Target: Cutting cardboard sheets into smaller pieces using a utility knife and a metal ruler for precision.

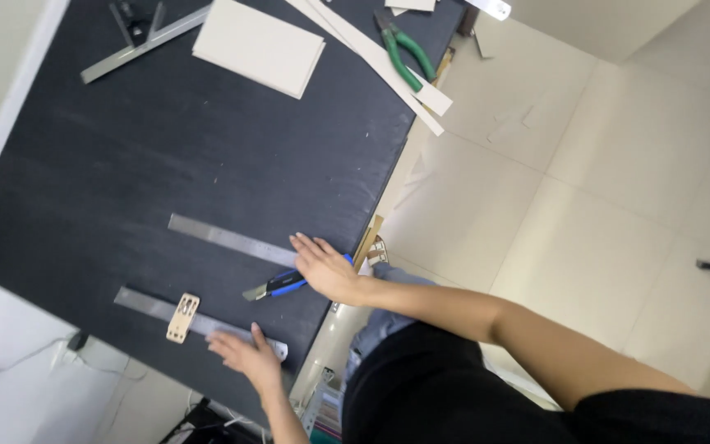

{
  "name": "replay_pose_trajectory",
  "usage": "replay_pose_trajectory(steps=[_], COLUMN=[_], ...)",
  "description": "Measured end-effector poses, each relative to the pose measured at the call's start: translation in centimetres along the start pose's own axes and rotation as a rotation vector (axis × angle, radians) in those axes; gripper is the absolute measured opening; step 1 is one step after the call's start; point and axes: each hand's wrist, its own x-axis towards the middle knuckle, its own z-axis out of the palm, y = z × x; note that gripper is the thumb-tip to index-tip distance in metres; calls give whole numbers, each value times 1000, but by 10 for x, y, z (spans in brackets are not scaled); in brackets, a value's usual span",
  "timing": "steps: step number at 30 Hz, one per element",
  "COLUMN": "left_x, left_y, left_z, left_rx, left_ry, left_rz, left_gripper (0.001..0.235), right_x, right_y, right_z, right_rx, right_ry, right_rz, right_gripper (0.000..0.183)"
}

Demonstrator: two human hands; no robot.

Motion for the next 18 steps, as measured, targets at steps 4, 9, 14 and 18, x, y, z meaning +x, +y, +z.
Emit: replay_pose_trajectory(steps=[4,9,14,18], left_x=[-23,-18,-7,-24], left_y=[20,21,-27,-12], left_z=[-16,-21,27,12], left_rx=[-305,-469,-672,-1078], left_ry=[298,359,403,253], left_rz=[128,-68,-226,-287], left_gripper=[61,82,87,64], right_x=[-17,9,15,5], right_y=[-19,-52,-37,-6], right_z=[-10,-20,-2,-7], right_rx=[71,-34,48,354], right_ry=[137,169,-75,-117], right_rz=[68,352,433,476], right_gripper=[32,16,24,47])
